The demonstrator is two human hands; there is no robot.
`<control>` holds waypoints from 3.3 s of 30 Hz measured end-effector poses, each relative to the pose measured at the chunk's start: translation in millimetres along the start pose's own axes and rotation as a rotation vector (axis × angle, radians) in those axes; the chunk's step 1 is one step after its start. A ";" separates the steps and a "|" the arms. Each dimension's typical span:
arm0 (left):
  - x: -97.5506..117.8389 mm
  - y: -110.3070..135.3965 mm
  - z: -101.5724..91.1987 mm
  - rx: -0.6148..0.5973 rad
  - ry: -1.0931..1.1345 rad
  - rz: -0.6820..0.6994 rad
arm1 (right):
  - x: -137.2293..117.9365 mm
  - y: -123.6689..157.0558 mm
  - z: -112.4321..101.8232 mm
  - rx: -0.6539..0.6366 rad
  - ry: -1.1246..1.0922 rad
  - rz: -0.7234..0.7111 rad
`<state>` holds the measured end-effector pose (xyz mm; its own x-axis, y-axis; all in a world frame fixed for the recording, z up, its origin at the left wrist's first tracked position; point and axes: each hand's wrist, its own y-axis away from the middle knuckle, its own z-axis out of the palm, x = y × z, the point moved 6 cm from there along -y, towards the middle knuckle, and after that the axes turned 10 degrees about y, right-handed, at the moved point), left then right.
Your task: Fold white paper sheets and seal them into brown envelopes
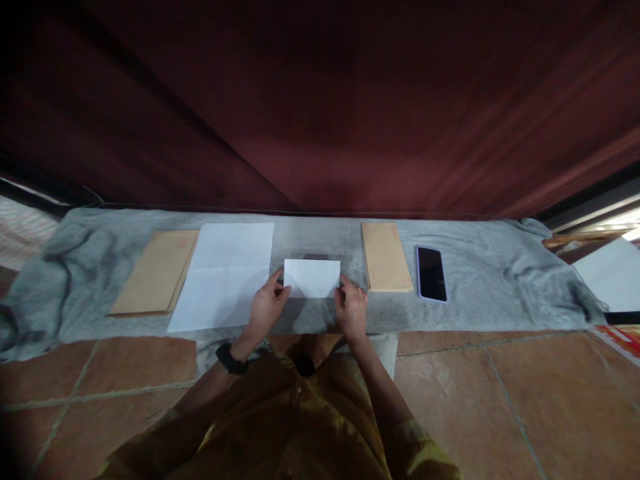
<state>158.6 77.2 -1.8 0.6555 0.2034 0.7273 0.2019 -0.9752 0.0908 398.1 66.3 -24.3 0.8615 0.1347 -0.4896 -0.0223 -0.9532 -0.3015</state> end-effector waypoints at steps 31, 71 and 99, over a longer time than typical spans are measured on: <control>4.2 -3.6 4.1 -0.018 -0.124 -0.032 | -6.4 -0.4 8.6 -0.038 0.270 -0.087; 36.9 38.7 35.9 -0.081 -0.208 0.538 | -12.3 -0.4 5.8 -0.046 0.309 -0.087; 21.7 63.0 67.6 -0.264 -0.536 0.721 | -71.3 27.4 20.3 -0.194 0.167 -0.367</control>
<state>234.8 26.1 -26.3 0.8194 -0.5090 0.2636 -0.5126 -0.8565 -0.0602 325.7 36.1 -14.2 0.8650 0.4429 -0.2357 0.3819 -0.8859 -0.2634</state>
